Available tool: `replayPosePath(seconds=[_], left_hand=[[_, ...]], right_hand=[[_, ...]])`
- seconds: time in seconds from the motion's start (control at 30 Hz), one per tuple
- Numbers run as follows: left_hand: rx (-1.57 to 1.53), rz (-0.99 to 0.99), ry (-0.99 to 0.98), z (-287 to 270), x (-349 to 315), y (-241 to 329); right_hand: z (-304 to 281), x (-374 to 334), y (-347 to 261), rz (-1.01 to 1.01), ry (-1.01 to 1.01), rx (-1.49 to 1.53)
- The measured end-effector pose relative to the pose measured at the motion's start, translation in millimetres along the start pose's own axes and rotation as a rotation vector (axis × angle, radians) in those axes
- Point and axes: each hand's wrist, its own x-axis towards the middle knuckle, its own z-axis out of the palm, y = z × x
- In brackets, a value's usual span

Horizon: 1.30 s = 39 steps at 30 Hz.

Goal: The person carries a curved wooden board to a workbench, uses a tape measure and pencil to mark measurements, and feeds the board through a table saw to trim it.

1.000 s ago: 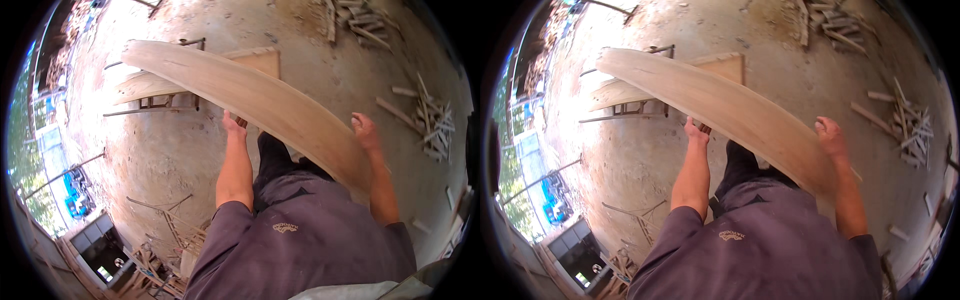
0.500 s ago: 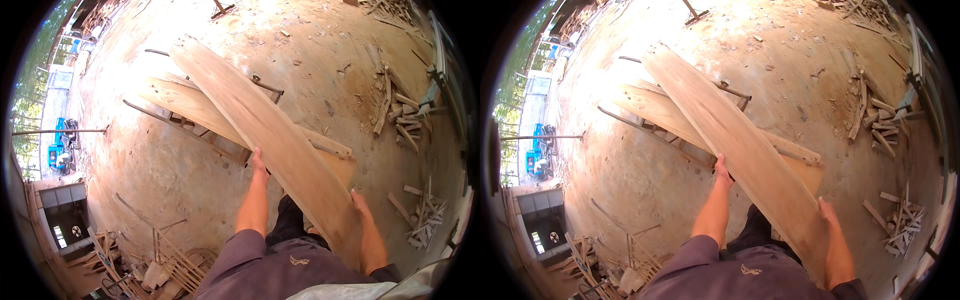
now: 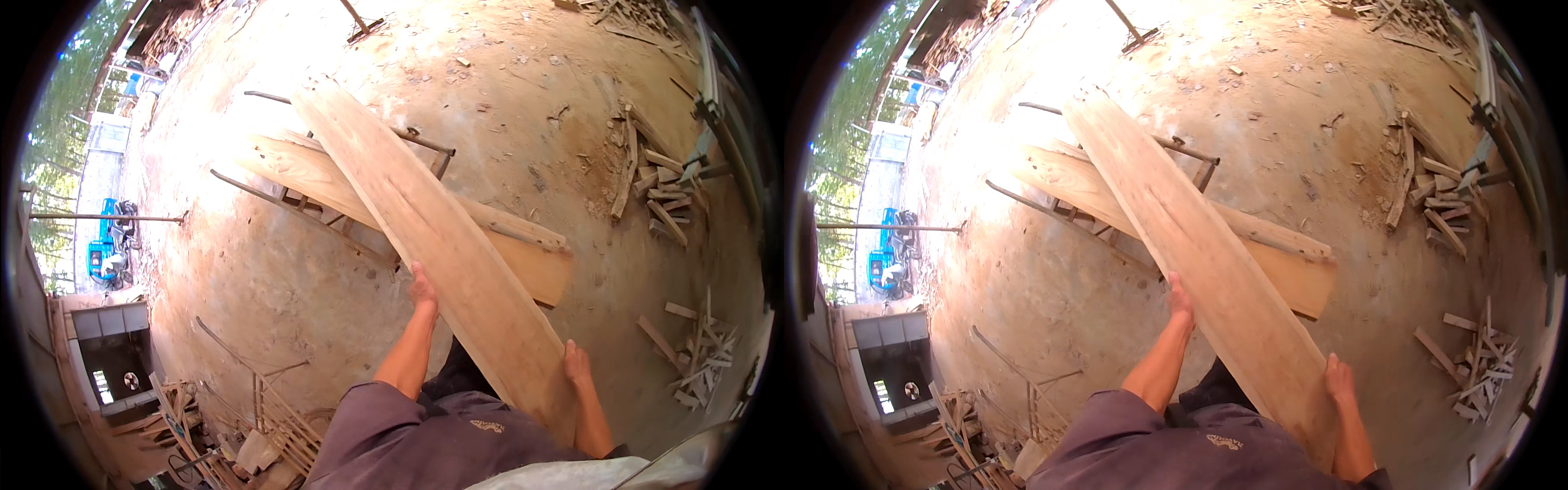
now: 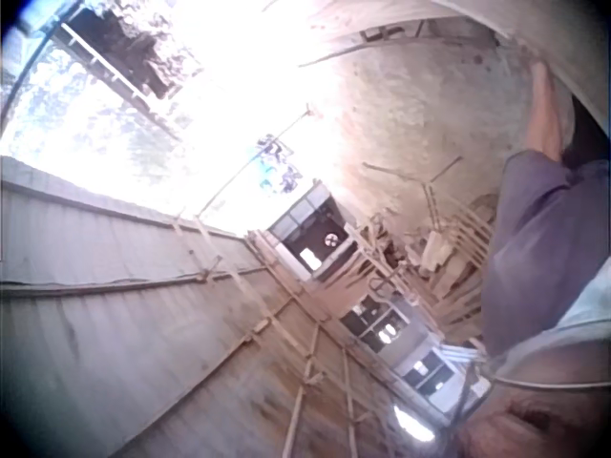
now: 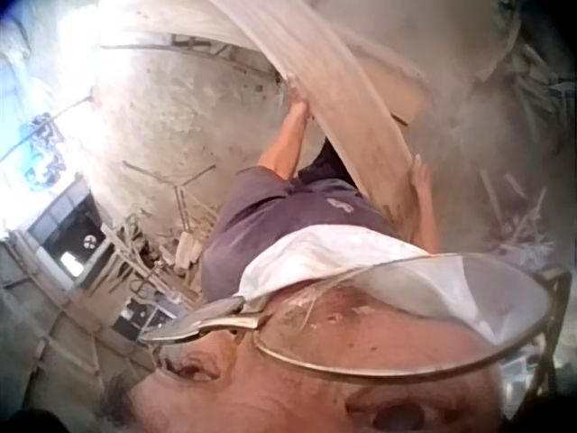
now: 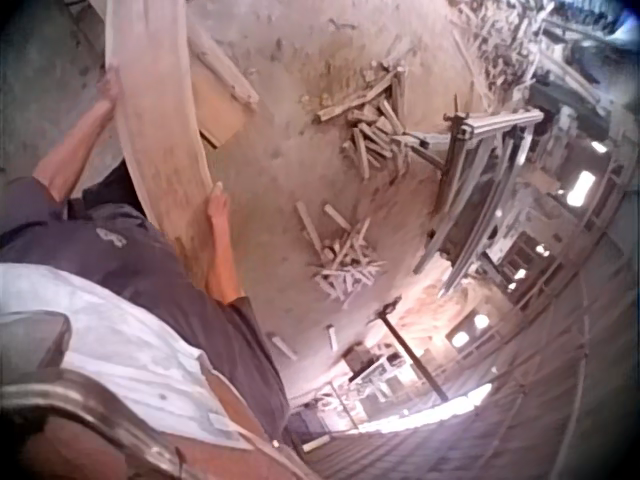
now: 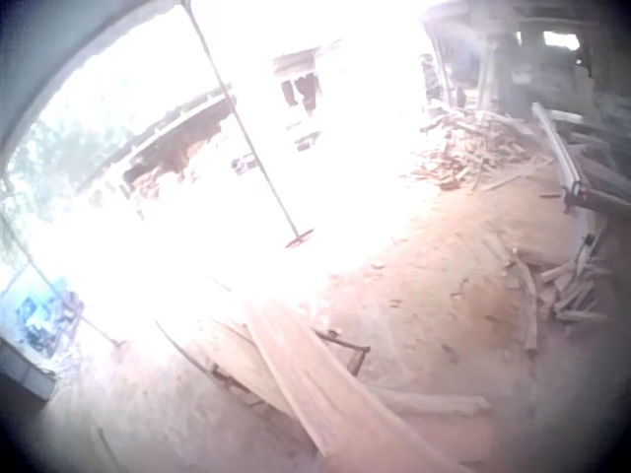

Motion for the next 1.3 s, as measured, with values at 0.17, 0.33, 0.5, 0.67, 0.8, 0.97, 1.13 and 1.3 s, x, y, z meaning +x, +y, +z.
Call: replayPosePath(seconds=[0.17,0.33,0.5,0.67,0.8,0.97,1.13,1.3], left_hand=[[0.090,0.015,-0.016,-16,-78,-24],[0.141,0.060,-0.019,-27,-119,-90],[-0.351,-0.073,-0.739,-50,-99,-126],[-0.243,-0.198,-0.846,-40,-10,-23],[-0.078,-0.167,-0.716,-23,65,3],[-0.124,-0.171,-0.801,-22,62,12],[-0.180,-0.211,-0.922,-39,24,13],[-0.133,-0.233,-1.038,-29,-33,0]], right_hand=[[-6,-57,66,0.052,0.020,0.053],[-16,-101,154,0.101,0.022,0.107],[2,-163,192,0.227,0.085,0.124],[55,-185,244,0.238,0.002,0.212],[111,-159,269,0.220,0.031,0.211],[104,-198,199,0.321,0.232,0.075],[74,-268,165,0.392,0.505,0.015],[47,-333,203,0.466,0.668,0.023]])
